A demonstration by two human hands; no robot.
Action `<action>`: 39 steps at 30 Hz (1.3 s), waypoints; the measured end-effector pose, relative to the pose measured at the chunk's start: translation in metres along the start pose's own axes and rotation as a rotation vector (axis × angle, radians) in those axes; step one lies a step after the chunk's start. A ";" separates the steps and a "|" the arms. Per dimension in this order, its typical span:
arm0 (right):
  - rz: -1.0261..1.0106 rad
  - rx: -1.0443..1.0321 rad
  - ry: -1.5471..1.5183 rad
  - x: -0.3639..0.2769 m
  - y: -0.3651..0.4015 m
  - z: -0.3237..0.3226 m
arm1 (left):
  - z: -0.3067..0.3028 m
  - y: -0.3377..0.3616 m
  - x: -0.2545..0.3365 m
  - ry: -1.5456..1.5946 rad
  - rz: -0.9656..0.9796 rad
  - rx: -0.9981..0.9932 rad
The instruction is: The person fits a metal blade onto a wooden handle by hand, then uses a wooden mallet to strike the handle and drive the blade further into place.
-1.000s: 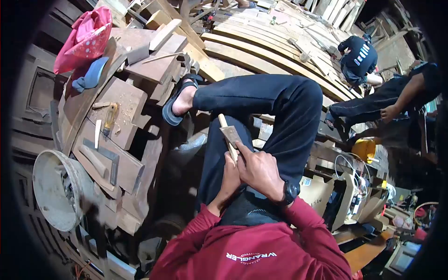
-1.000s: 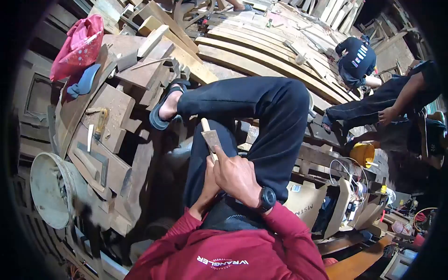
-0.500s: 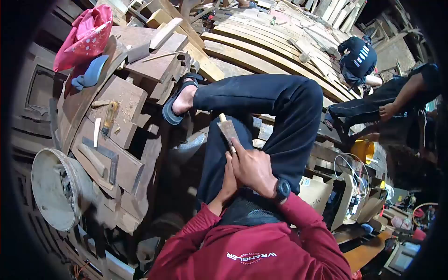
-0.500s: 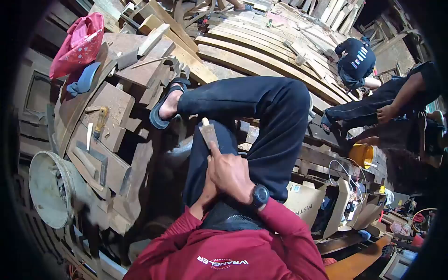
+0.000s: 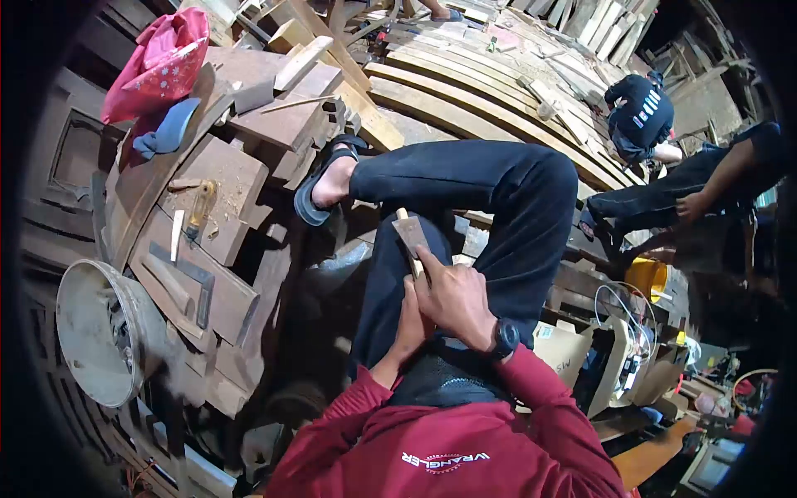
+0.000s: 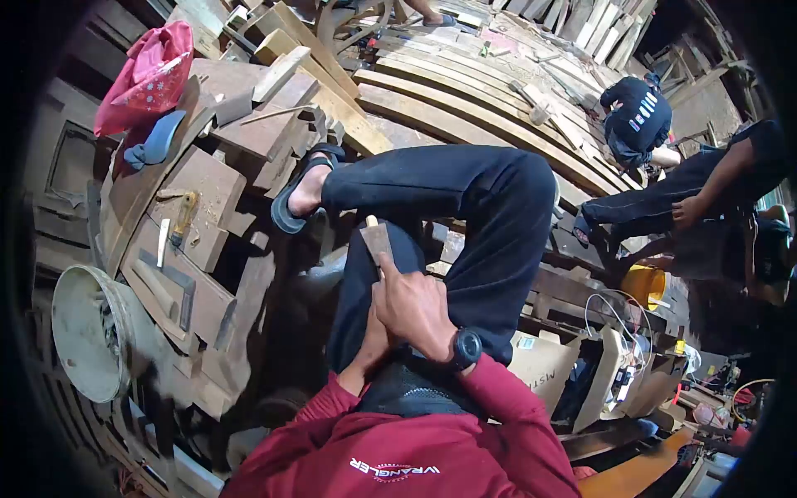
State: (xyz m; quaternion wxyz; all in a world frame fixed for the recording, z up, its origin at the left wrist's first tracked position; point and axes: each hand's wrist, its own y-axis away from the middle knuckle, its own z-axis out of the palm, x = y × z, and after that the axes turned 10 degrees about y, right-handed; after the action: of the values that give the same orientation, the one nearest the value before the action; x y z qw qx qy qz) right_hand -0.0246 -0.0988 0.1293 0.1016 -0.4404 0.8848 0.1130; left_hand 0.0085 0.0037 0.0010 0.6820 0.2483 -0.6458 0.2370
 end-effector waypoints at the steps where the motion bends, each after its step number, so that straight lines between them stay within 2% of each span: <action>1: 0.015 -0.015 -0.020 -0.005 0.005 -0.010 | 0.000 0.001 0.002 0.029 -0.004 0.020; 4: 0.025 -0.032 -0.042 -0.005 0.008 -0.008 | -0.002 -0.002 0.016 -0.057 -0.101 -0.025; 5: 0.002 0.011 -0.068 0.000 0.006 0.003 | -0.002 -0.002 0.007 0.079 -0.081 -0.018; 8: 0.027 -0.020 -0.011 0.006 -0.008 0.016 | 0.002 -0.002 0.003 -0.049 0.079 0.010; 9: 0.027 -0.012 -0.028 0.003 -0.007 0.009 | 0.000 -0.002 0.006 0.020 0.002 0.011; 13: 0.012 -0.034 -0.065 -0.003 0.010 -0.013 | -0.001 -0.001 0.007 0.081 -0.092 -0.010; 16: 0.036 -0.003 -0.074 0.005 0.000 0.013 | -0.001 -0.003 -0.007 -0.127 0.101 -0.015; 17: 0.039 0.010 -0.078 0.009 -0.003 0.022 | 0.002 -0.002 0.001 -0.068 -0.021 0.001; 20: 0.037 -0.015 -0.072 0.002 0.001 0.000 | -0.001 -0.003 0.003 -0.010 0.007 -0.021; 21: 0.018 -0.024 -0.073 0.001 0.006 -0.009 | -0.001 -0.003 0.005 0.061 -0.173 0.003; 25: 0.016 -0.027 -0.084 -0.002 0.009 -0.009 | -0.002 -0.003 -0.014 -0.100 -0.004 -0.035; 29: 0.029 -0.003 -0.057 0.002 -0.007 0.012 | -0.001 0.000 0.000 -0.077 0.068 -0.014; 31: 0.024 -0.019 -0.041 -0.005 0.002 -0.009 | -0.001 -0.005 -0.001 0.030 0.006 -0.023; 34: 0.037 -0.034 -0.060 -0.006 0.008 -0.013 | -0.002 -0.004 0.003 0.004 -0.119 -0.032; 35: 0.038 -0.021 -0.058 -0.003 0.003 -0.004 | -0.001 -0.002 -0.011 -0.069 -0.037 -0.048; 37: 0.038 0.010 -0.053 0.003 -0.010 0.019 | 0.002 -0.002 0.001 -0.013 0.029 0.002; 39: 0.048 0.009 -0.025 0.003 -0.010 0.013 | 0.001 -0.002 0.008 -0.004 0.087 0.004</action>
State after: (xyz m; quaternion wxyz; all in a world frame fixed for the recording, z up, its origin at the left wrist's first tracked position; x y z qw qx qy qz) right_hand -0.0176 -0.1028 0.1153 0.1120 -0.4171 0.8943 0.1169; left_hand 0.0093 0.0009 0.0086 0.6691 0.2219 -0.6569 0.2676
